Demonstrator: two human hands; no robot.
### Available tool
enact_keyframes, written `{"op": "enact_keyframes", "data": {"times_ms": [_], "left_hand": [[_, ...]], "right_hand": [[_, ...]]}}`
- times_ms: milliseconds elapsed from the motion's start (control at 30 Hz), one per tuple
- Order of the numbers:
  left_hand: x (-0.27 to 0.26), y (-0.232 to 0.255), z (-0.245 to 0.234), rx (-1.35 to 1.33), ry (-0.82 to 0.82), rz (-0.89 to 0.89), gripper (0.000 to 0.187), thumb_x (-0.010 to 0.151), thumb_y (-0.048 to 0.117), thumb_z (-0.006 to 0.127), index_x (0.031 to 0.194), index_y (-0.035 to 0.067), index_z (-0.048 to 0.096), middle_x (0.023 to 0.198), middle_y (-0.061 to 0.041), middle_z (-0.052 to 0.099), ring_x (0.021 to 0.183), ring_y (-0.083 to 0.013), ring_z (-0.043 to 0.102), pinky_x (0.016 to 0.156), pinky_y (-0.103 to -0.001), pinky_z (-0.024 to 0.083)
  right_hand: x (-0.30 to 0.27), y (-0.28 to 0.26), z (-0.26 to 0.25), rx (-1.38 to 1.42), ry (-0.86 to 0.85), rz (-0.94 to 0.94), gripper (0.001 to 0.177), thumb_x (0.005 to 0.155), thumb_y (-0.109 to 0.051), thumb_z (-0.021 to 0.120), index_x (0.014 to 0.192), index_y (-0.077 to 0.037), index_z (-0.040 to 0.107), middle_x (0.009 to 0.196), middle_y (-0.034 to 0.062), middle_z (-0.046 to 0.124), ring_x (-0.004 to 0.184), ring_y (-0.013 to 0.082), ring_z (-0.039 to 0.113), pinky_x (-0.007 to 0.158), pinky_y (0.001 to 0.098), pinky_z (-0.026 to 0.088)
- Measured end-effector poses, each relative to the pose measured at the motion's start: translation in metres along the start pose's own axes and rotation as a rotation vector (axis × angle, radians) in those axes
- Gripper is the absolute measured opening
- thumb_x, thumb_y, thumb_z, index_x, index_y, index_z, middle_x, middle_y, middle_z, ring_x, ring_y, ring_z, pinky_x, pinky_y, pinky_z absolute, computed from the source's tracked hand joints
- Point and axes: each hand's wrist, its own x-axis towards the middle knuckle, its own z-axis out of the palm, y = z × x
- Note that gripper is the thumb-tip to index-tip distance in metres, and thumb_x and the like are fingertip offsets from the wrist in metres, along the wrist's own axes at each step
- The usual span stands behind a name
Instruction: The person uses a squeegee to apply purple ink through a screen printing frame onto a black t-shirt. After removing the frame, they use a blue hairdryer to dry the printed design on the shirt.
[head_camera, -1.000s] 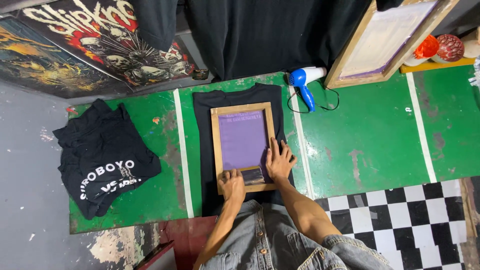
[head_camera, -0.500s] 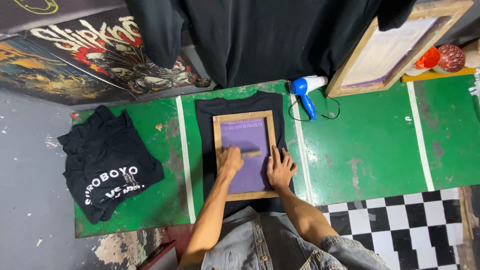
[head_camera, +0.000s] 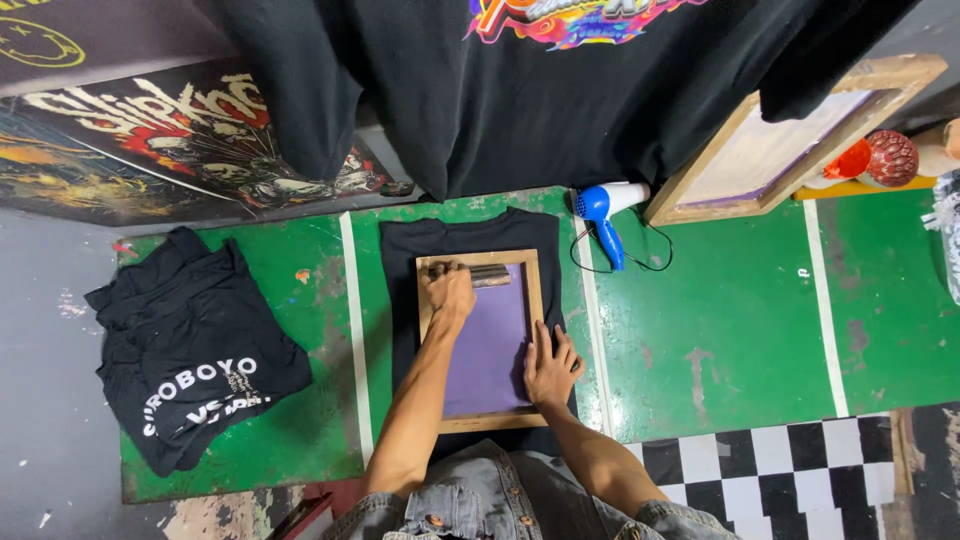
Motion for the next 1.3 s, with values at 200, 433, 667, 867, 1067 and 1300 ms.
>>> {"op": "enact_keyframes", "data": {"times_ms": [200,433,667,867,1067,1300], "left_hand": [[0.003,-0.015,0.082,0.117,0.105,0.016,0.052,0.093,0.019,0.056,0.144,0.014,0.053,0.144,-0.004,0.057,0.134,-0.0259,0.044,0.102,-0.057,0.036],[-0.088,-0.030,0.147,0.185,0.297,0.081,0.043,0.087,0.014,0.063,0.130,0.015,0.065,0.133,0.000,0.062,0.126,-0.0243,0.051,0.096,-0.052,0.047],[-0.181,-0.051,0.225,0.240,0.144,0.149,0.048,0.082,0.018,0.062,0.129,0.011,0.060,0.124,-0.004,0.060,0.116,-0.0311,0.051,0.084,-0.059,0.044],[-0.185,-0.056,0.222,0.239,0.054,0.213,0.046,0.080,0.016,0.060,0.126,0.012,0.062,0.119,-0.003,0.060,0.114,-0.0329,0.051,0.080,-0.058,0.045],[-0.133,-0.077,0.265,0.119,-0.127,0.268,0.048,0.075,0.035,0.073,0.115,0.010,0.066,0.123,-0.009,0.059,0.119,-0.0349,0.051,0.091,-0.063,0.043],[-0.049,-0.071,0.185,-0.088,-0.426,0.283,0.052,0.080,0.034,0.073,0.116,-0.005,0.070,0.124,-0.026,0.069,0.123,-0.0405,0.063,0.100,-0.053,0.054]], "right_hand": [[0.000,0.002,0.003,-0.045,0.016,-0.027,0.049,0.105,-0.050,0.038,0.154,-0.045,0.042,0.137,-0.0018,0.050,0.132,0.0184,0.045,0.099,0.0424,0.027],[0.000,0.000,0.004,-0.023,0.004,-0.020,0.049,0.104,-0.050,0.041,0.153,-0.044,0.044,0.139,-0.0010,0.050,0.133,0.0192,0.046,0.099,0.0439,0.029],[0.002,-0.006,-0.011,0.019,-0.098,0.048,0.048,0.104,-0.049,0.040,0.151,-0.042,0.046,0.144,0.0011,0.051,0.135,0.0226,0.046,0.101,0.0494,0.032],[-0.002,-0.007,-0.015,0.054,-0.246,0.119,0.050,0.103,-0.049,0.037,0.151,-0.040,0.044,0.149,0.0034,0.051,0.138,0.0258,0.045,0.102,0.0548,0.032],[-0.001,-0.007,-0.008,0.012,-0.174,0.081,0.049,0.103,-0.050,0.039,0.152,-0.044,0.041,0.145,0.0007,0.050,0.136,0.0231,0.046,0.102,0.0522,0.033],[-0.012,0.000,0.003,0.007,-0.124,0.084,0.049,0.104,-0.054,0.038,0.153,-0.050,0.037,0.142,-0.0030,0.047,0.138,0.0196,0.044,0.104,0.0489,0.032]]}}
